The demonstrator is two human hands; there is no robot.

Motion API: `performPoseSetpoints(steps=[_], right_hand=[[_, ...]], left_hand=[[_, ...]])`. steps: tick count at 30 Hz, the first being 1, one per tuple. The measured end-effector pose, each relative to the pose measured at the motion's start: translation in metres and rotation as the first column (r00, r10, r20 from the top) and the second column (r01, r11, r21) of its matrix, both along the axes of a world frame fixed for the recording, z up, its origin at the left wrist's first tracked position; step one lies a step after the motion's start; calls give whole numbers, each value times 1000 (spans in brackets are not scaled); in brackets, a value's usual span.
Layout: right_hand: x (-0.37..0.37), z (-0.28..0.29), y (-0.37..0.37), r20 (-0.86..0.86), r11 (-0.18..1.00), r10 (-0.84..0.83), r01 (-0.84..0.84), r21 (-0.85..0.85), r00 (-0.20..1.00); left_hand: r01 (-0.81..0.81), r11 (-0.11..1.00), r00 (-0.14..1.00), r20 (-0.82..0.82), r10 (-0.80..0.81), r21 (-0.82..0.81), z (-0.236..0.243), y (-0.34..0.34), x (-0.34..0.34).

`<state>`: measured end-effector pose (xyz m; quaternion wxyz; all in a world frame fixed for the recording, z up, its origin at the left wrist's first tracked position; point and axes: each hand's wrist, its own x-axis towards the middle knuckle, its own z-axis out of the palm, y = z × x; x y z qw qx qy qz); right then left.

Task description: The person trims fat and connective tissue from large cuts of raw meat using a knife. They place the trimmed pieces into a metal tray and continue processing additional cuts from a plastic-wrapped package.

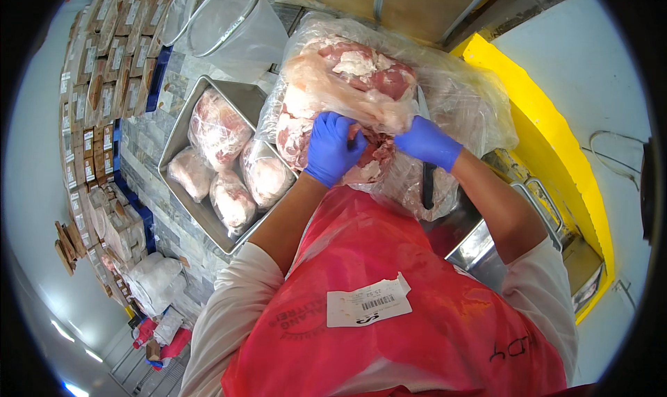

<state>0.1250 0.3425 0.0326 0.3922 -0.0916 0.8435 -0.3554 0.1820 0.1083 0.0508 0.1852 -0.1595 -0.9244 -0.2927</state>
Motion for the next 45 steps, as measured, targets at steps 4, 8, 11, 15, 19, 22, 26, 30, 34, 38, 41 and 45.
performPoseSetpoints(steps=[4,8,11,15,19,22,26,30,34,38,41,45], right_hand=[[3,3,16,63,998,-44,47,-47,997],[5,-19,14,73,984,-76,87,-155,994],[3,-28,20,-44,974,-114,103,-200,992],[11,-57,17,-198,996,-69,55,-77,978],[17,-58,3,-242,991,-102,121,65,965],[19,-53,-1,-247,983,-116,148,113,962],[21,-29,-4,-250,980,-193,197,-9,949],[22,-41,-1,-260,965,-261,247,-87,930],[25,-7,-12,-251,946,-314,324,-5,916],[22,-32,-8,-184,951,-302,283,-125,935],[19,-29,-9,-219,956,-275,243,-162,936],[18,-19,-4,-173,971,-239,234,-51,955]], left_hand=[[36,999,997,63,-36,13,1,0,0],[30,1000,998,58,-30,-3,-1,0,2],[32,999,999,26,-32,3,-3,0,-1],[38,999,998,52,-38,-7,-2,0,0],[21,999,998,59,-18,-43,-2,3,1],[22,998,999,43,-20,-52,-1,4,0],[4,998,999,39,-1,-66,-5,2,1],[18,998,999,28,-16,-56,-3,5,-1],[2,997,998,63,2,-74,-8,4,4],[7,998,997,72,-2,-62,-4,4,2],[8,999,999,40,-6,-50,4,7,-2],[-15,998,999,35,17,-61,-1,8,0]])
